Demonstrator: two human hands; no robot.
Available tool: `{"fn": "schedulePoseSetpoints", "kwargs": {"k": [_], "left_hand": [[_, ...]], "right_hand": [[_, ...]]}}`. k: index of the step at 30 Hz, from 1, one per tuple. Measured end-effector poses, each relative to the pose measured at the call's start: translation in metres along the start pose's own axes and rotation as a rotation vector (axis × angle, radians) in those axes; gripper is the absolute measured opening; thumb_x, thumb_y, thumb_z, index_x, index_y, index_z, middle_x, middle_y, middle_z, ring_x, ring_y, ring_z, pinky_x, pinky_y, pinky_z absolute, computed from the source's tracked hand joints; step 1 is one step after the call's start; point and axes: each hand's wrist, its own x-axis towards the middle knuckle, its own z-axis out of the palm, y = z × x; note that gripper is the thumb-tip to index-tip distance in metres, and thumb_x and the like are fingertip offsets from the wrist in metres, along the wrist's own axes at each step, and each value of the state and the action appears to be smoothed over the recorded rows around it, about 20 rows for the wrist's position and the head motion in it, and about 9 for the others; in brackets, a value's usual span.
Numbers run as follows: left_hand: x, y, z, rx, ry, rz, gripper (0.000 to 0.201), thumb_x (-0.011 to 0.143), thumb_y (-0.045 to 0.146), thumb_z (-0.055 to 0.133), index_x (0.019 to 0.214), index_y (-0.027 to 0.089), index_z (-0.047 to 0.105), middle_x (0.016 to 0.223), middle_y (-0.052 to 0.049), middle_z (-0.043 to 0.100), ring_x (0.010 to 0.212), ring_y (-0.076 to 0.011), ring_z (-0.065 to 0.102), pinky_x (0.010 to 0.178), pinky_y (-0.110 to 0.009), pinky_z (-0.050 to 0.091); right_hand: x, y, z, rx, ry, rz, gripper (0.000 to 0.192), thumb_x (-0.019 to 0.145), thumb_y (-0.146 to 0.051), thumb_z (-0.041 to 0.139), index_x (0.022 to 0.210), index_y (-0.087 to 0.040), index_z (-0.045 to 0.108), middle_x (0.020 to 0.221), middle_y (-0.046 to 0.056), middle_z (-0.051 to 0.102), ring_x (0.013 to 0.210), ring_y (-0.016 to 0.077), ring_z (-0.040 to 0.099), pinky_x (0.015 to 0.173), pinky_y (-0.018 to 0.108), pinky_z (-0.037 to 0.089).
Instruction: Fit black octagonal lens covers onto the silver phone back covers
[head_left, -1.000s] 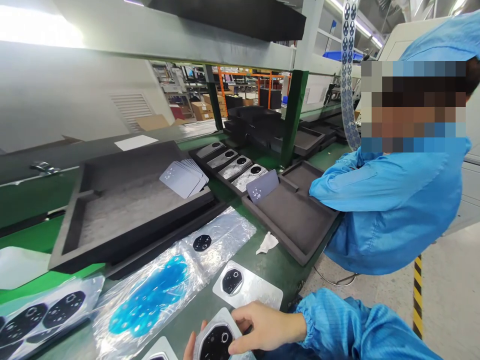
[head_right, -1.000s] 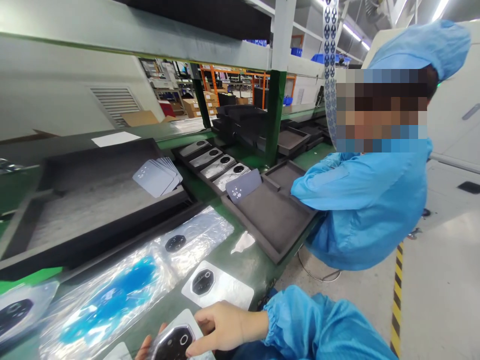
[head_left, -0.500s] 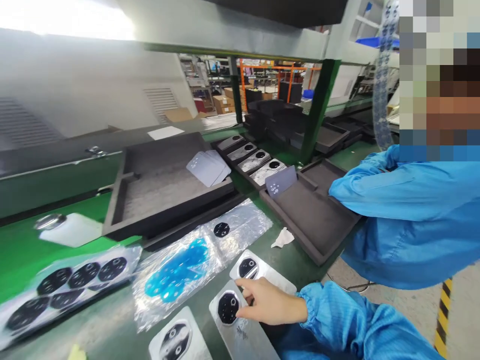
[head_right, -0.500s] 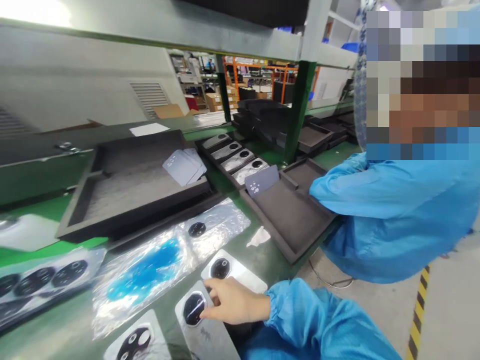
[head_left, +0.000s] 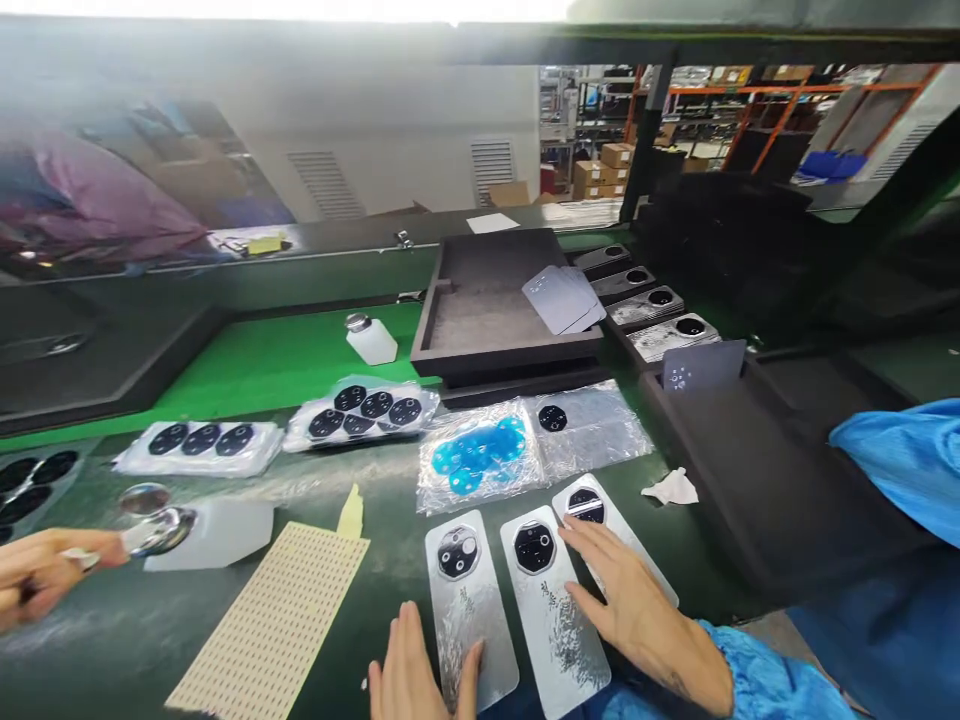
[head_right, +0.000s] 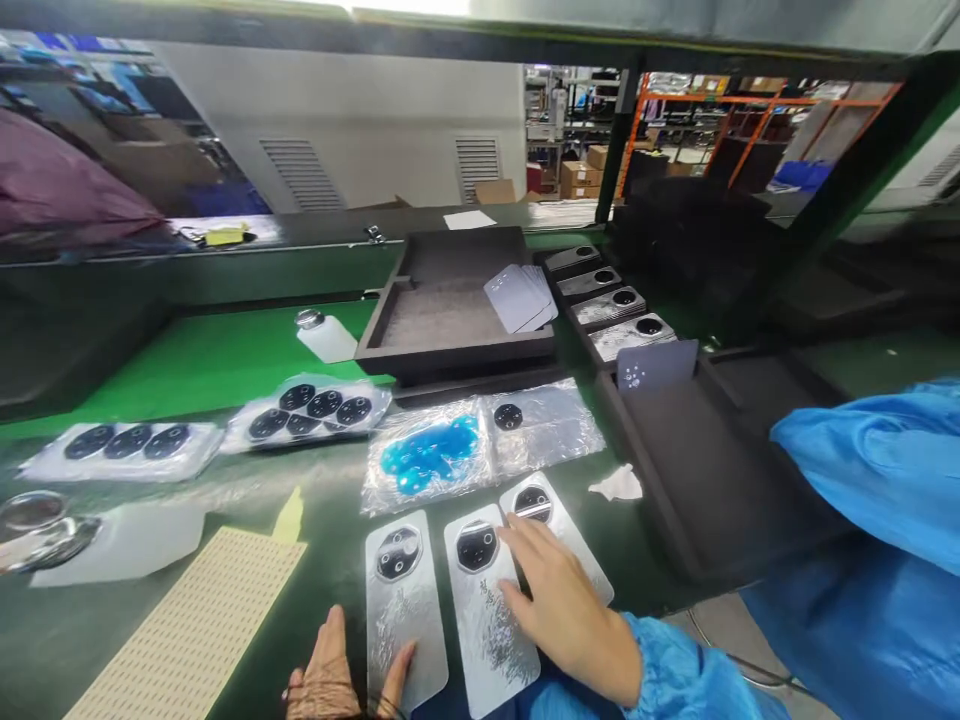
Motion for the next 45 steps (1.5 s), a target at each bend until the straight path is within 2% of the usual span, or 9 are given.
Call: {"fn": "schedulePoseSetpoints", "kwargs": {"k": [4, 8, 11, 16, 21, 26, 35, 41, 45], "left_hand": [[0.010, 0.006, -0.017, -0.045, -0.008, -0.001, 0.068, 0.093, 0.032, 0.037, 0.152, 0.029, 0.002, 0.140, -0.013, 0.051, 0.117, -0.0339, 0.059, 0.104, -0.051, 0.042], [0.025, 0.003, -0.025, -0.051, -0.013, -0.033, 0.065, 0.093, 0.036, 0.037, 0.151, 0.020, 0.013, 0.120, -0.014, 0.063, 0.110, -0.0323, 0.060, 0.094, -0.049, 0.048], [0.033, 0.017, -0.024, 0.043, -0.104, 0.014, 0.070, 0.091, 0.043, 0.041, 0.150, 0.014, 0.016, 0.110, -0.017, 0.065, 0.102, -0.0339, 0.061, 0.083, -0.048, 0.051], [0.034, 0.042, -0.023, 0.161, -0.153, 0.050, 0.072, 0.092, 0.036, 0.037, 0.149, 0.013, 0.000, 0.119, -0.021, 0.059, 0.107, -0.0344, 0.057, 0.085, -0.047, 0.047], [0.046, 0.017, -0.026, 0.071, -0.260, -0.022, 0.067, 0.088, 0.027, 0.040, 0.148, 0.015, 0.013, 0.119, -0.018, 0.061, 0.108, -0.0328, 0.057, 0.086, -0.045, 0.047], [0.072, 0.001, -0.028, 0.107, -0.416, -0.076, 0.074, 0.067, 0.016, 0.058, 0.137, 0.014, 0.036, 0.113, -0.014, 0.063, 0.104, -0.0322, 0.058, 0.086, -0.041, 0.047], [0.091, 0.009, -0.033, -0.170, -0.566, -0.214, 0.094, 0.058, 0.013, 0.060, 0.146, 0.021, 0.028, 0.115, -0.008, 0.056, 0.087, -0.0254, 0.066, 0.079, -0.036, 0.052], [0.101, 0.015, -0.062, -0.561, -0.814, -0.170, 0.093, 0.062, 0.021, 0.057, 0.149, 0.016, 0.025, 0.146, -0.011, 0.048, 0.136, -0.0272, 0.041, 0.114, -0.040, 0.027], [0.093, 0.012, -0.063, -0.807, -0.750, -0.211, 0.088, 0.070, 0.037, 0.061, 0.148, 0.016, 0.029, 0.150, -0.009, 0.041, 0.140, -0.0276, 0.034, 0.116, -0.040, 0.023]], "right_hand": [[0.010, -0.005, -0.027, -0.130, 0.064, -0.136, 0.039, 0.086, -0.018, 0.050, 0.123, -0.017, 0.060, 0.129, 0.013, 0.062, 0.124, 0.0273, 0.054, 0.104, 0.045, 0.047], [0.022, -0.007, -0.055, -0.243, 0.106, -0.232, 0.032, 0.089, -0.021, 0.048, 0.117, -0.018, 0.063, 0.119, 0.011, 0.067, 0.117, 0.0261, 0.058, 0.097, 0.043, 0.052], [0.041, -0.006, -0.074, -0.329, 0.043, -0.191, 0.029, 0.087, -0.019, 0.050, 0.112, -0.018, 0.064, 0.113, 0.010, 0.068, 0.110, 0.0262, 0.060, 0.092, 0.042, 0.054], [0.093, -0.006, -0.092, -0.429, -0.062, -0.024, 0.032, 0.085, -0.014, 0.054, 0.116, -0.017, 0.062, 0.117, 0.011, 0.067, 0.111, 0.0275, 0.059, 0.094, 0.041, 0.048], [0.137, -0.007, -0.086, -0.424, -0.029, 0.046, 0.028, 0.083, -0.011, 0.056, 0.111, -0.014, 0.061, 0.112, 0.013, 0.067, 0.106, 0.0269, 0.061, 0.085, 0.035, 0.048], [0.147, -0.004, -0.071, -0.420, 0.030, 0.070, 0.034, 0.079, -0.018, 0.066, 0.111, -0.015, 0.058, 0.108, 0.012, 0.067, 0.106, 0.0277, 0.060, 0.080, 0.033, 0.048], [0.148, 0.005, -0.066, -0.406, 0.099, 0.025, 0.025, 0.080, -0.014, 0.059, 0.105, -0.015, 0.057, 0.108, 0.014, 0.066, 0.107, 0.0291, 0.058, 0.081, 0.036, 0.048], [0.151, 0.011, -0.062, -0.379, 0.128, 0.014, 0.027, 0.076, -0.013, 0.060, 0.102, -0.018, 0.057, 0.105, 0.011, 0.067, 0.106, 0.0282, 0.059, 0.082, 0.036, 0.048], [0.152, 0.011, -0.063, -0.333, 0.138, 0.035, 0.030, 0.073, -0.011, 0.060, 0.103, -0.015, 0.057, 0.105, 0.013, 0.067, 0.105, 0.0293, 0.061, 0.085, 0.038, 0.049]]}}
